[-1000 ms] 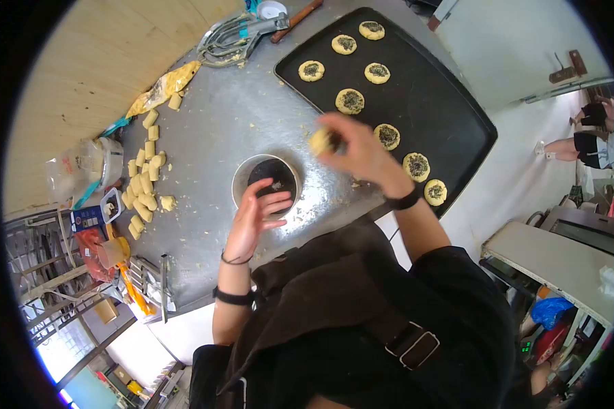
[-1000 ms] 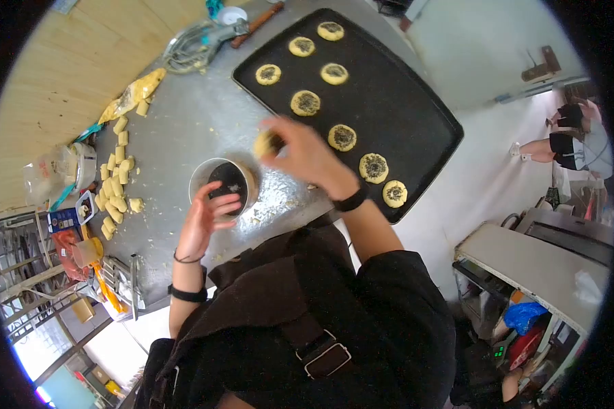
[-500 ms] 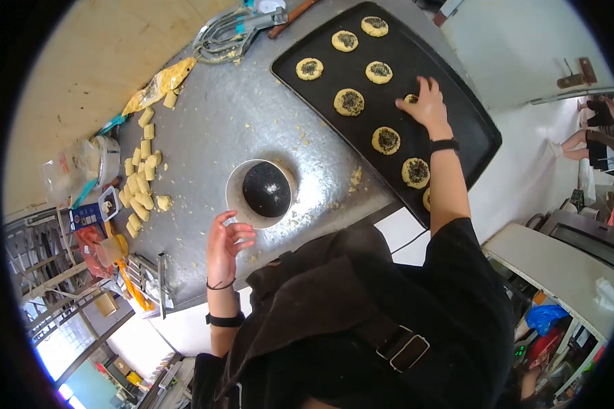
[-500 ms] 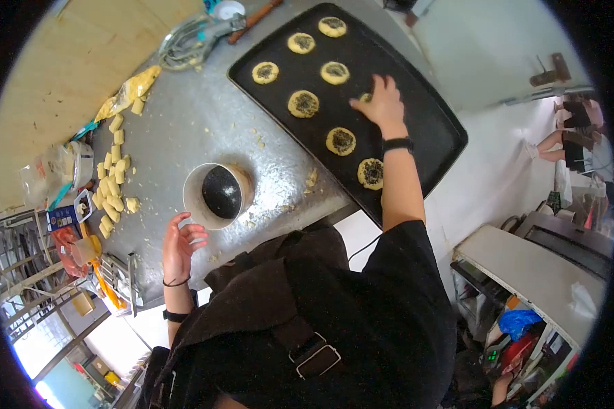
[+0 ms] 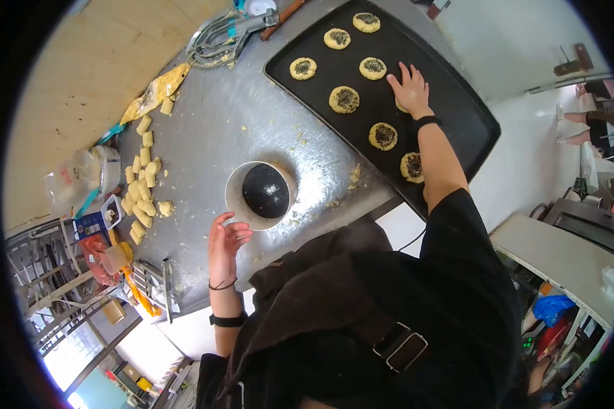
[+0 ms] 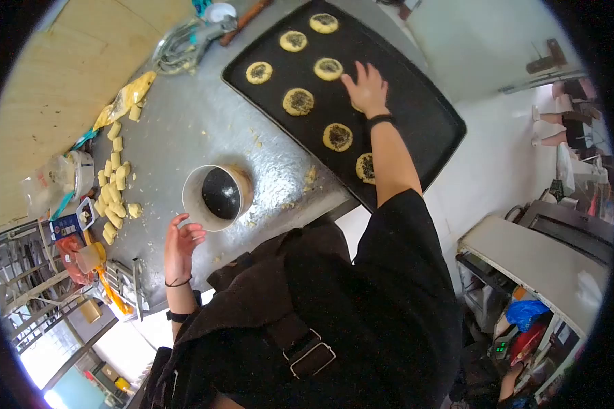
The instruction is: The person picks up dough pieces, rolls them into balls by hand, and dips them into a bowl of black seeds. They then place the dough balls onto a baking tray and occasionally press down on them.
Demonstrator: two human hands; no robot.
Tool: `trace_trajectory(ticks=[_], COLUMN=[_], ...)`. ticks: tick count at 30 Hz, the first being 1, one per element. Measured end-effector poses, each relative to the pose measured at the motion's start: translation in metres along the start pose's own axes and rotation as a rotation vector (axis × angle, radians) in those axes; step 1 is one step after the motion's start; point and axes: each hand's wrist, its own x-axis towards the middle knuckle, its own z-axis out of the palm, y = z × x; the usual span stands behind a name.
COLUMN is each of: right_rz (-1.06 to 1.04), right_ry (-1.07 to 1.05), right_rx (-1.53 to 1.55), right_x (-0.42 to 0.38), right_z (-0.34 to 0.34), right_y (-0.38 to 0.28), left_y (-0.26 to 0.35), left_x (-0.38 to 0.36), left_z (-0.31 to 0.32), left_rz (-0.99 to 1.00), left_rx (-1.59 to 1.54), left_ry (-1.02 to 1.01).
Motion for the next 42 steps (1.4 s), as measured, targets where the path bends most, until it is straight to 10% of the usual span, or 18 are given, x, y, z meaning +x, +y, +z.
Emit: trace_trajectory(ticks=[8,24,35,42], right_rz=[0.332,0.227,0.059,0.041], right_ry=[-0.39,0.008,0.027,-0.015], right_rx=[0.214,0.36,0.739,0.667], right_x=[0.004,-0.019,-0.127,-0.158], right_z=[-0.035,-0.07,-0.151,-0.165], right_y=[0.07,0.027,-0.118,-0.173], left_y=[-0.009,0.008,0.068,0.084], left_x=[-0.016,0.026,0.303,0.431], left_z=[-0.042,-0.147,-0.225,-0.19], left_rz=[0.05,0.17,0.627,0.45], left_rx=[-0.05,0.122,0.847,0.885], left_ry=[0.095,0.373,0.494,0.886])
